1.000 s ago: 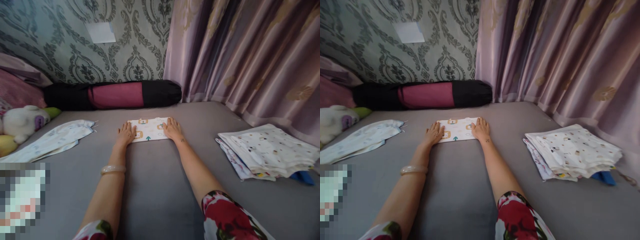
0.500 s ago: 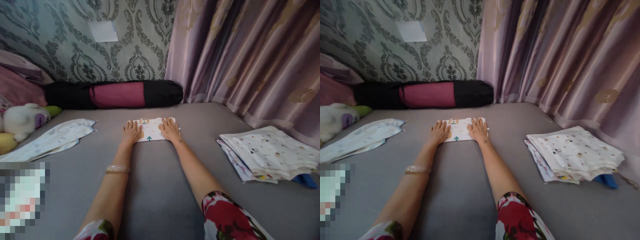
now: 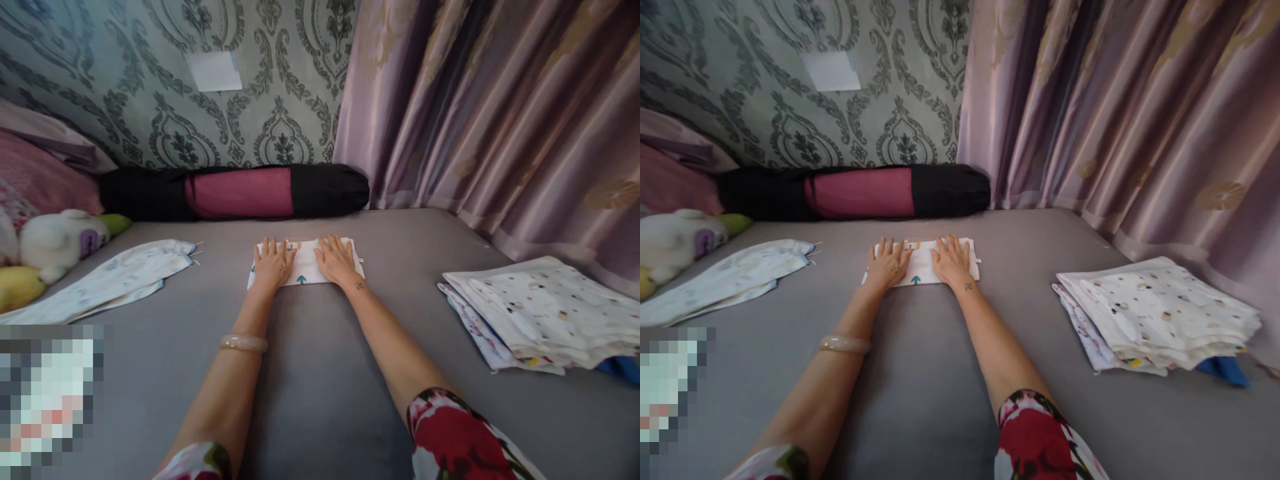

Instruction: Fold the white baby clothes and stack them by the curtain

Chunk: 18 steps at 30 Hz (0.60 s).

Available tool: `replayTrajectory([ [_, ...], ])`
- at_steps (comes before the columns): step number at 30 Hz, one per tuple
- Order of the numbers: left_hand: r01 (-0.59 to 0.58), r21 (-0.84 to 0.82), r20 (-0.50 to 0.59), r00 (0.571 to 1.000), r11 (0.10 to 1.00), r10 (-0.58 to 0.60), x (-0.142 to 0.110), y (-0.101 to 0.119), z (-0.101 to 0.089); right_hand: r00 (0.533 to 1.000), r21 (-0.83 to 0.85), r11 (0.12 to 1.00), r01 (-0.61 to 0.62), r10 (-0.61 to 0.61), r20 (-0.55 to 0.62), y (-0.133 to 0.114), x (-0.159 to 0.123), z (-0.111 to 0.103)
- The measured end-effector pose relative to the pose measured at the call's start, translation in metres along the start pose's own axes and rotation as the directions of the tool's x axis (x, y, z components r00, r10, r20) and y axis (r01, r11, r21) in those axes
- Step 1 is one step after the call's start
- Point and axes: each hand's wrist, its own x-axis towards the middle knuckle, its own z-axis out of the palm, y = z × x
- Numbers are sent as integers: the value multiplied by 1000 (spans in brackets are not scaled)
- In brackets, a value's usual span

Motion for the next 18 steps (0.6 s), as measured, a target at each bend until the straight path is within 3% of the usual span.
replayTrajectory([
  [7,1,-34,80,997,999,1,-1,1,15,999,2,1000,1,-2,40,-1,-2,9],
  [18,4,-19,65,998,1000,-3,1,6,8,1000,10,1000,11,-11,12,-6,-2,3],
])
